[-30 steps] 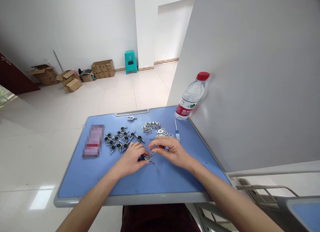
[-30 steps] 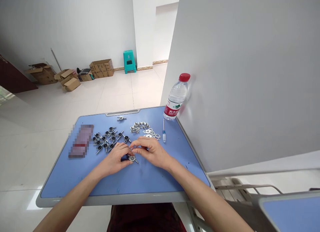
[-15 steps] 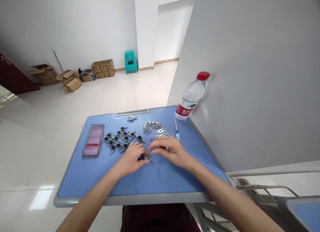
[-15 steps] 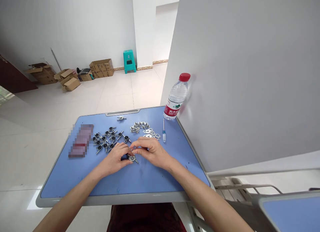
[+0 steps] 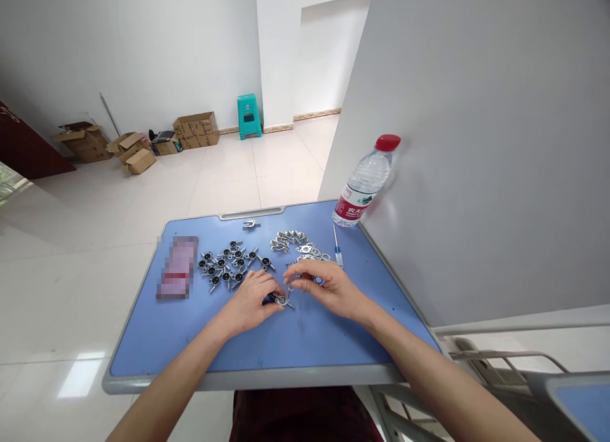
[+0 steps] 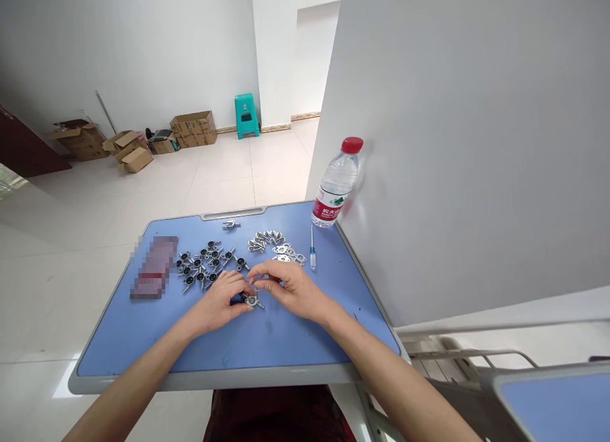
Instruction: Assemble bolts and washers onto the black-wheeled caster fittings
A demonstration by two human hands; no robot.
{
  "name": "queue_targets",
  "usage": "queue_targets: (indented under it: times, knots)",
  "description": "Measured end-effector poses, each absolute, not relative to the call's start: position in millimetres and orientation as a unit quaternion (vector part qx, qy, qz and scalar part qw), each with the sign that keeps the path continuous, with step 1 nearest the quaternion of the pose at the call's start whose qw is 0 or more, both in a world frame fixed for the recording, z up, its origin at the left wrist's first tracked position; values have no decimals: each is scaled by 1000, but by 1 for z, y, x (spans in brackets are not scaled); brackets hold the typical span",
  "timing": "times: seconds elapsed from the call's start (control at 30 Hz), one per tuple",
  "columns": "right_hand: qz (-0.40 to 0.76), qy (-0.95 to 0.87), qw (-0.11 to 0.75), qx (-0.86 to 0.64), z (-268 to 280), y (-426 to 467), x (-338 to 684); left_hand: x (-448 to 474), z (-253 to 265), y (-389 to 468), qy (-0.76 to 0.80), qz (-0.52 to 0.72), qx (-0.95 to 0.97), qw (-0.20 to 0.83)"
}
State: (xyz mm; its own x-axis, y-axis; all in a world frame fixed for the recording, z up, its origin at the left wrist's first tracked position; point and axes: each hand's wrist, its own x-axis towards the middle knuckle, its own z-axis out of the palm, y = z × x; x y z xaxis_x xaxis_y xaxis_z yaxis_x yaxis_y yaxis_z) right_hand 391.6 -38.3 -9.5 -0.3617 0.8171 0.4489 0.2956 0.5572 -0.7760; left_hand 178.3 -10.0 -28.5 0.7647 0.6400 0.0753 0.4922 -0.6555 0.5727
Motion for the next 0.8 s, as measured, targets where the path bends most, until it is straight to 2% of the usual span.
queue_targets:
  times: [0.43,0.8]
  knots:
    - [277,-771,476,-321,-7,-38,389,179,-30,-9,308,144,902,267]
    - [273,-776,466,-325,-12,-37,389,178,-32,-10,307,150,906,250]
